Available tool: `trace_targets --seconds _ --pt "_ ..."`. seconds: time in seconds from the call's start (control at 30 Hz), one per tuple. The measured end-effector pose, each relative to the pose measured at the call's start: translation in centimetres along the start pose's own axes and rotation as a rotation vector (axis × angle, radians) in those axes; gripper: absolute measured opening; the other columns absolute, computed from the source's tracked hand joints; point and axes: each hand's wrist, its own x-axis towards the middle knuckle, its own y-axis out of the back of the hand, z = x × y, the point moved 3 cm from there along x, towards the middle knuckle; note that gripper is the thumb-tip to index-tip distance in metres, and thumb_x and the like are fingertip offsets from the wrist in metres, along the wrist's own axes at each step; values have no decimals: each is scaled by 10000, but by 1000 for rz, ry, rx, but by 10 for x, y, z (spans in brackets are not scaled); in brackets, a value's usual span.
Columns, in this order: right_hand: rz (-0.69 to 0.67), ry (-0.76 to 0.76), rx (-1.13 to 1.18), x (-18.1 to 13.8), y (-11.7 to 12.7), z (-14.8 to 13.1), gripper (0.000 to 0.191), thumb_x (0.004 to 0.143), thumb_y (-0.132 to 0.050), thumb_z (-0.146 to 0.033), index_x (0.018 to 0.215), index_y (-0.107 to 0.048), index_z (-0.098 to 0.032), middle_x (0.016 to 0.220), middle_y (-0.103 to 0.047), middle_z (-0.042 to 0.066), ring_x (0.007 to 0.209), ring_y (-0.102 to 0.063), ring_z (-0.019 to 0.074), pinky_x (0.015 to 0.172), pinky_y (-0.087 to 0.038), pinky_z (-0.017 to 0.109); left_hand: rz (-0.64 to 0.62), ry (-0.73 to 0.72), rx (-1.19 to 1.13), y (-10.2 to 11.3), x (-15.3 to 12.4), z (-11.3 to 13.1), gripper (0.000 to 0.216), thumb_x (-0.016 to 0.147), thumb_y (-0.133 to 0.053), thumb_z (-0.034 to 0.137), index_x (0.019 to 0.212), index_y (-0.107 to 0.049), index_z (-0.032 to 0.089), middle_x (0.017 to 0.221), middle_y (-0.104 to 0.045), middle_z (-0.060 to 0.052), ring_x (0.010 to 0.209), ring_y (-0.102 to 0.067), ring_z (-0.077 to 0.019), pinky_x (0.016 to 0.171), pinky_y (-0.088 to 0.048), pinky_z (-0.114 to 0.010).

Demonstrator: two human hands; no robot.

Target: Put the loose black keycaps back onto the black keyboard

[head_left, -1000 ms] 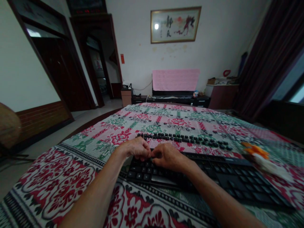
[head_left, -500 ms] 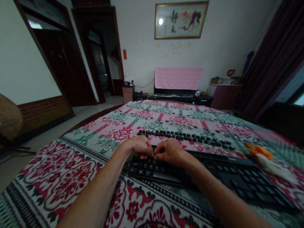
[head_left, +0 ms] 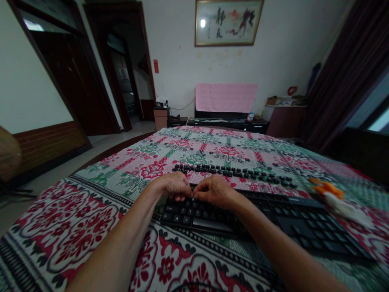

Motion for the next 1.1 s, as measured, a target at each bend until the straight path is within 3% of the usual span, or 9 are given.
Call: trace_targets --seconds 0.6,0.77,0.83,0.97,1.03,1.1 --pt "9 -102 -227 2 -1 -13 228 627 -464 -278 598 -634 -129 477 -511 -6 430 -376 65 400 -251 180 29 47 16 -5 2 3 130 530 -505 258 577 -539 142 469 -531 27 393 -470 -80 342 -311 -168" --pt "-11 -4 -208 -2 0 -9 243 667 -427 -265 608 -624 -136 488 -499 -20 445 -389 64 413 -262 170 12 -45 -75 4 -1 0 171 541 -539 293 634 -555 150 466 -519 38 381 -453 -66 352 -318 -159" --pt "45 54 -235 0 5 -6 260 695 -402 -251 629 -629 -145 518 -527 -19 469 -420 71 438 -282 173 178 -96 -139 18 -2 -4 204 570 -529 325 669 -565 150 494 -519 37 381 -430 -49 354 -296 -148" --pt "204 56 -359 20 13 -6 251 708 -405 -206 768 -647 -178 734 -628 13 654 -524 114 616 -350 199 653 -13 -93 41 3 -22 248 633 -460 316 737 -596 136 532 -537 11 432 -450 -59 402 -318 -156" --pt "221 24 -383 36 11 -4 281 714 -408 -204 895 -622 -193 870 -628 29 775 -534 130 707 -346 206 759 -35 1 44 10 -30 249 642 -449 292 766 -615 155 564 -566 5 499 -487 -75 461 -342 -163" --pt "213 -17 -421 52 6 0 288 716 -408 -207 920 -611 -195 875 -628 36 800 -534 138 720 -345 214 813 -44 81 43 17 -37 238 640 -455 282 764 -630 181 591 -589 4 548 -507 -89 505 -350 -174"
